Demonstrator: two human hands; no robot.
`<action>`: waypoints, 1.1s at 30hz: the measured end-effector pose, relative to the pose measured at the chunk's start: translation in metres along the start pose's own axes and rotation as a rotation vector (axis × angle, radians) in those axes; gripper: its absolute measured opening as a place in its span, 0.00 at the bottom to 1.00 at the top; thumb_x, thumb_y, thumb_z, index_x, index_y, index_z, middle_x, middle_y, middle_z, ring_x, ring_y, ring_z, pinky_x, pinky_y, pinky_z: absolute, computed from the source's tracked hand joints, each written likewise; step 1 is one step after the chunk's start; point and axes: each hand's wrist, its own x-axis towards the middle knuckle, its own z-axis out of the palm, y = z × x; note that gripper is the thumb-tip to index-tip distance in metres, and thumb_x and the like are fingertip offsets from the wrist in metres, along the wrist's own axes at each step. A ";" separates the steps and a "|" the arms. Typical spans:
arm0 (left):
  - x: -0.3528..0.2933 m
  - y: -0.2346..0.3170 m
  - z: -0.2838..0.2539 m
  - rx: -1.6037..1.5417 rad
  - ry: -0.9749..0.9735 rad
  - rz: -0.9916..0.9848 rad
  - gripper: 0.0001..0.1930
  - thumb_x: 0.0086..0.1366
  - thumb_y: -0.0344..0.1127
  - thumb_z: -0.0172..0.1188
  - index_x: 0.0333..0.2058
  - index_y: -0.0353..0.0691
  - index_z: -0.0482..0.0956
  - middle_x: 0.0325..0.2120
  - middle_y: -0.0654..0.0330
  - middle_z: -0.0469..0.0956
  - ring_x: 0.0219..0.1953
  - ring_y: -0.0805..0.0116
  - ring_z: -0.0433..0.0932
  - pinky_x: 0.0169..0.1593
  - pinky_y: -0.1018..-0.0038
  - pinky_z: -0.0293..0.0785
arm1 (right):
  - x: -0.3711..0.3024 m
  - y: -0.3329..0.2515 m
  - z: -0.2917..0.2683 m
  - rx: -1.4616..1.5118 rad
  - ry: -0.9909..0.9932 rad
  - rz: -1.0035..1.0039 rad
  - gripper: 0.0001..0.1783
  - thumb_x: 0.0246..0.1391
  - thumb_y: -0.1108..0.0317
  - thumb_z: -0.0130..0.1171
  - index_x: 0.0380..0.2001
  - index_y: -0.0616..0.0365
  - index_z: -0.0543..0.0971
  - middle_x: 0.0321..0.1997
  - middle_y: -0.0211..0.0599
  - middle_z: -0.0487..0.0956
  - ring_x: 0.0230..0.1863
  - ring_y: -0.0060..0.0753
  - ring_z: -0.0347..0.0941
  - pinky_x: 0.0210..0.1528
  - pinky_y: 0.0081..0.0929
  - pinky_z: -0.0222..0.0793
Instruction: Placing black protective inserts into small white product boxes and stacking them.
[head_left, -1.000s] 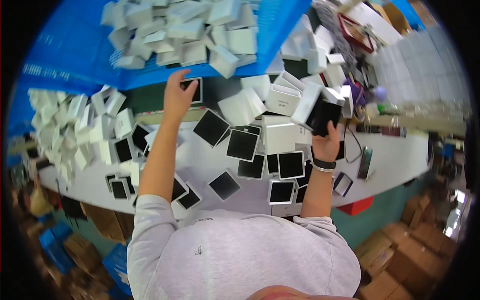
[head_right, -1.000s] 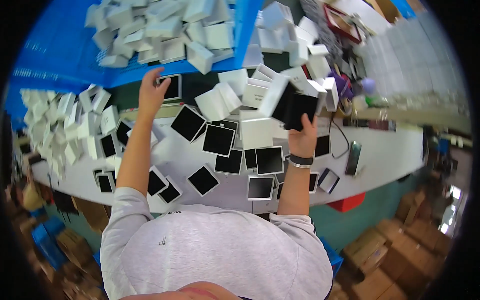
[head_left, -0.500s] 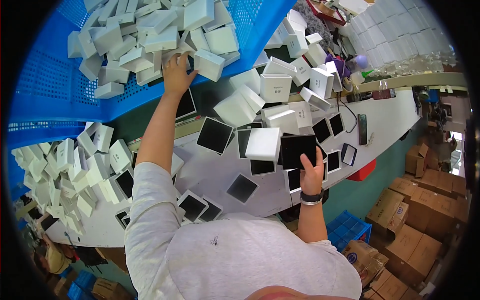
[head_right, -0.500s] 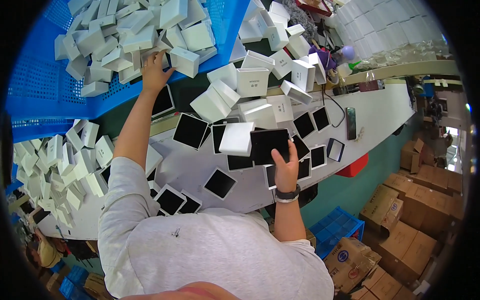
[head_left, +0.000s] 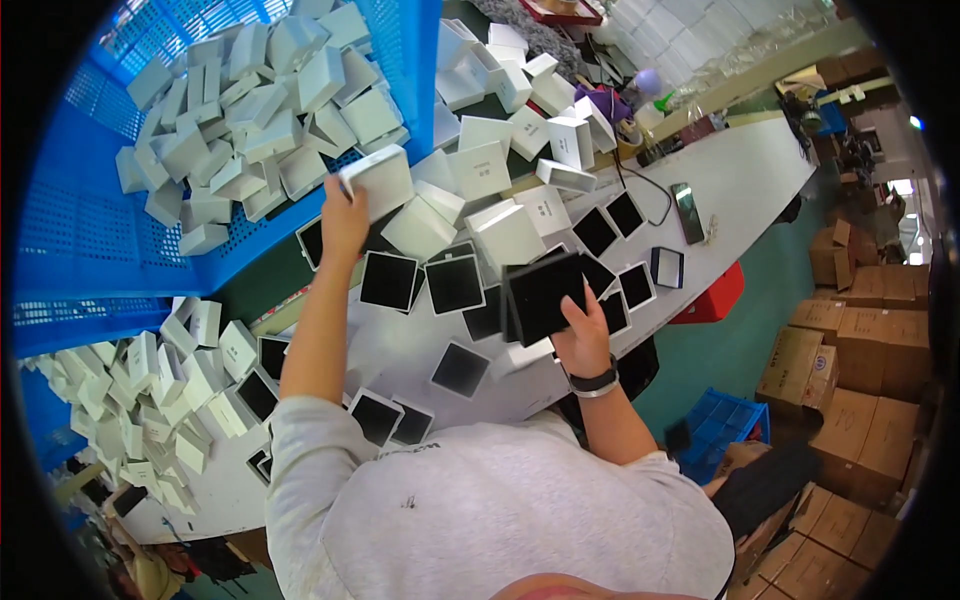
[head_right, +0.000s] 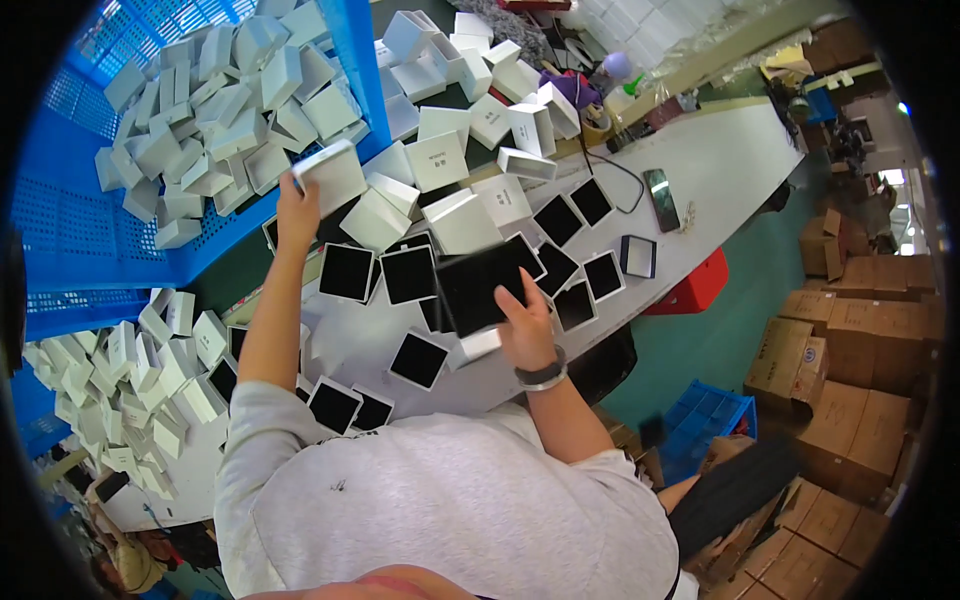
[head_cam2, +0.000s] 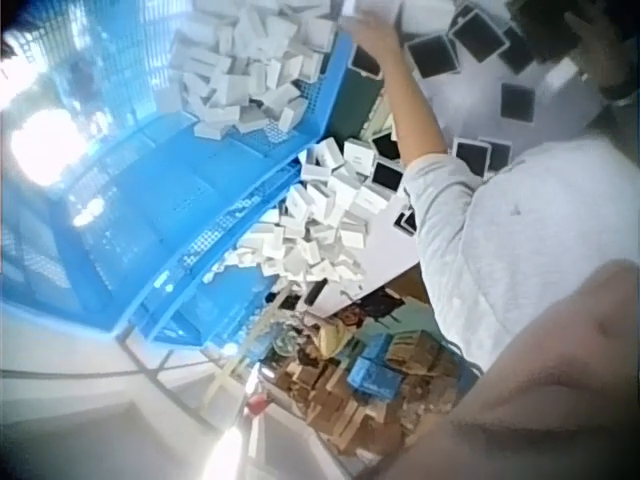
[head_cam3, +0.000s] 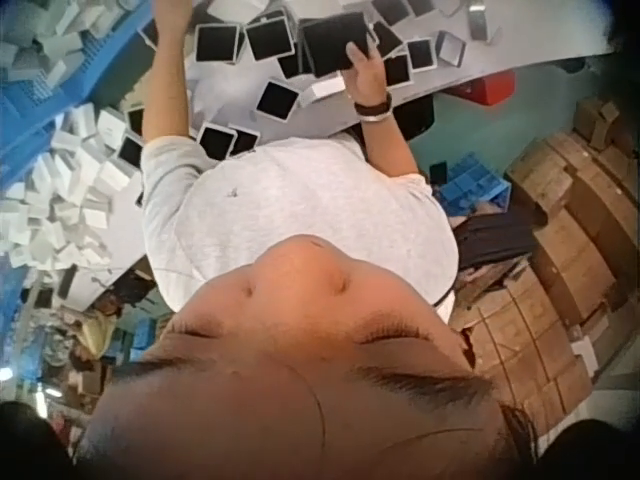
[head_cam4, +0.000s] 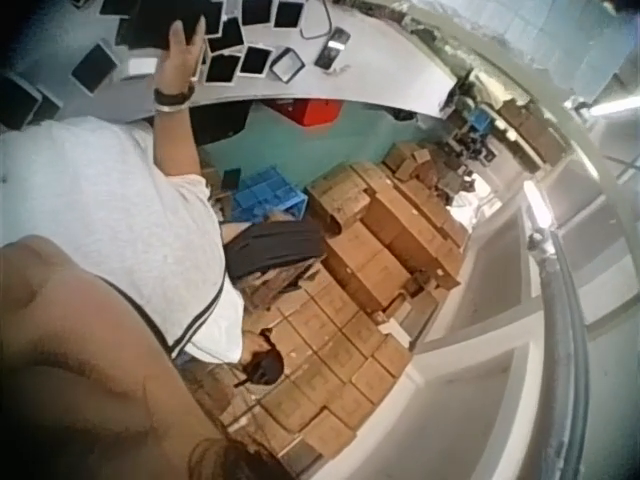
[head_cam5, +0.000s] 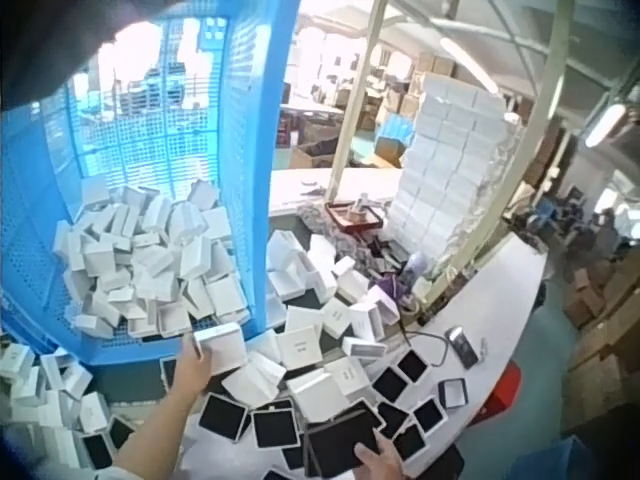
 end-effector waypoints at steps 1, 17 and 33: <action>-0.028 0.012 -0.003 -0.083 0.008 0.012 0.17 0.60 0.36 0.53 0.45 0.35 0.64 0.32 0.41 0.77 0.36 0.40 0.76 0.39 0.58 0.72 | -0.001 0.006 0.006 0.028 -0.055 0.004 0.24 0.58 0.75 0.53 0.57 0.63 0.63 0.51 0.35 0.72 0.51 0.27 0.69 0.54 0.25 0.65; -0.283 0.106 -0.032 -0.674 -0.029 -0.251 0.21 0.71 0.39 0.38 0.60 0.41 0.53 0.49 0.55 0.68 0.51 0.70 0.68 0.54 0.77 0.63 | -0.037 0.038 0.018 -0.560 -0.474 -0.099 0.22 0.55 0.67 0.57 0.51 0.66 0.70 0.60 0.46 0.65 0.61 0.34 0.62 0.59 0.28 0.58; -0.305 0.102 -0.030 -0.621 -0.173 -0.059 0.29 0.68 0.52 0.41 0.59 0.37 0.56 0.56 0.48 0.63 0.55 0.57 0.67 0.56 0.65 0.68 | -0.068 0.019 -0.003 -0.611 -0.565 -0.655 0.16 0.56 0.66 0.55 0.44 0.63 0.67 0.58 0.47 0.56 0.59 0.44 0.57 0.61 0.39 0.54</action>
